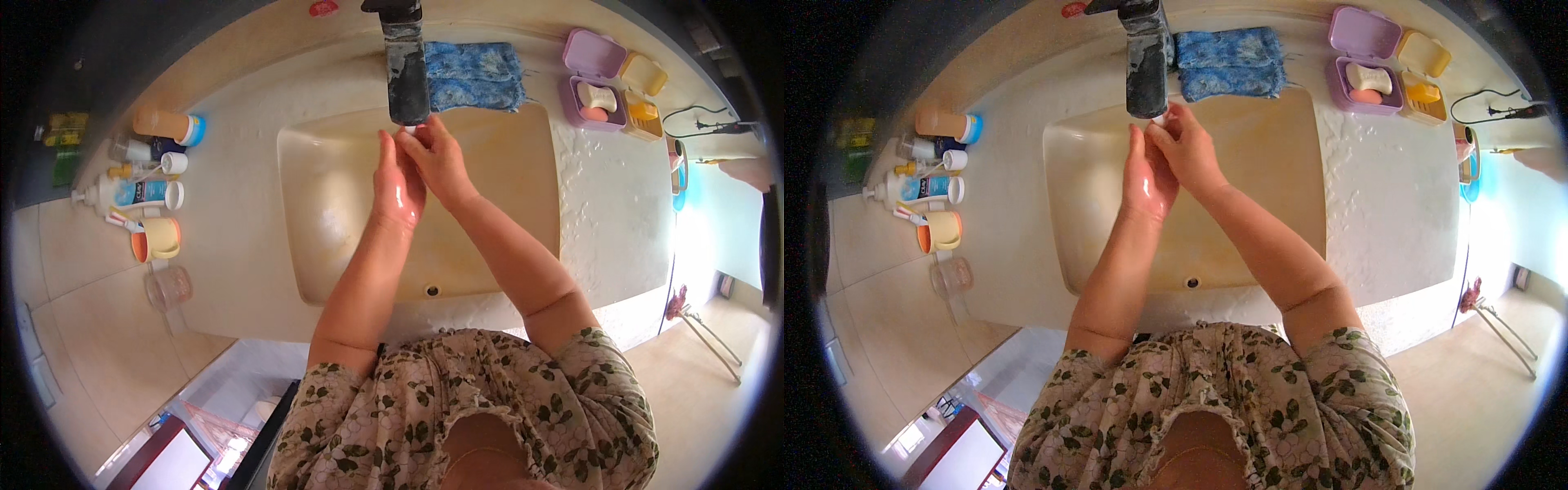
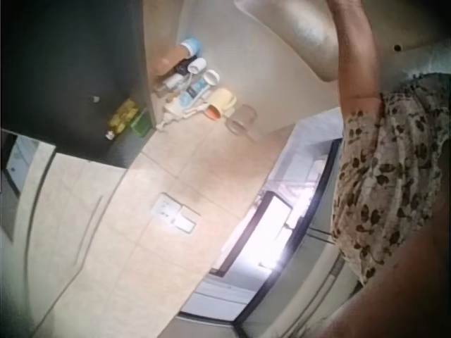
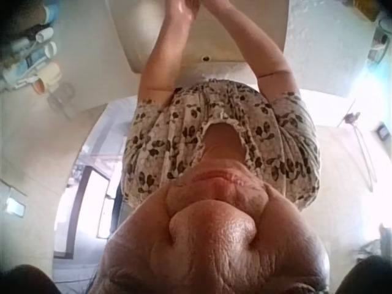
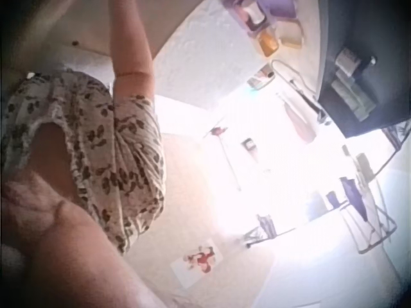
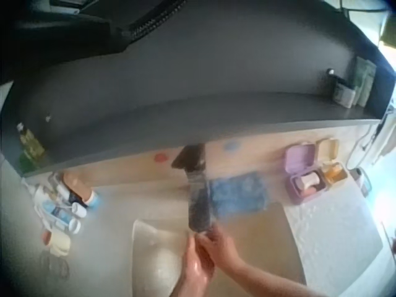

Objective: The person rolls up a dark gray mat and secures it with a white string. The person then walks to a bathroom and washes their hands at a sink.

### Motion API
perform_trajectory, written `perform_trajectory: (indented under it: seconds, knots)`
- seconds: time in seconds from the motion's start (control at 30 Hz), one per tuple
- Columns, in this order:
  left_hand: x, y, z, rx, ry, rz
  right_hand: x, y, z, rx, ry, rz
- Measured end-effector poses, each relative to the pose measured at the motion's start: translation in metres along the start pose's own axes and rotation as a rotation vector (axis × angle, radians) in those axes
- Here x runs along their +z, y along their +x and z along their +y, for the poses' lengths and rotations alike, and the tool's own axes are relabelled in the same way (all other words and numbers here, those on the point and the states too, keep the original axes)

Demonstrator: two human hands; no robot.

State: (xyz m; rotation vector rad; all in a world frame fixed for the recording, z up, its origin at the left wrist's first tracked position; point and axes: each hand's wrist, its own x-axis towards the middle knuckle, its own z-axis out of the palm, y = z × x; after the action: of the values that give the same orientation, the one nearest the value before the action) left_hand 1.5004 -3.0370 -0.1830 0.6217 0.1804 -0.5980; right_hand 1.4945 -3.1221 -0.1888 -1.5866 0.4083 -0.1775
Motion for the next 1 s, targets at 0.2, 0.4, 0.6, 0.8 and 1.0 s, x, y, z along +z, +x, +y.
perform_trajectory:
  seconds: [0.2,0.4,0.6,0.8,1.0]
  knots:
    - [0.016,-0.016,-0.024,0.094,0.072,0.011,0.003,0.025,0.013,0.433,0.377,-0.102]
    - [0.011,-0.021,-0.016,0.003,-0.059,0.022,0.012,0.01,0.016,0.088,0.097,0.006]
    - [-0.003,-0.006,-0.003,0.062,0.071,-0.114,0.005,0.013,0.011,0.176,0.164,-0.126]
    - [0.012,-0.004,-0.018,0.037,0.036,-0.013,0.007,0.034,0.046,0.089,0.015,0.02]
    - [-0.008,0.006,0.009,-0.007,-0.004,-0.106,0.022,-0.004,0.009,-0.152,-0.105,0.005]
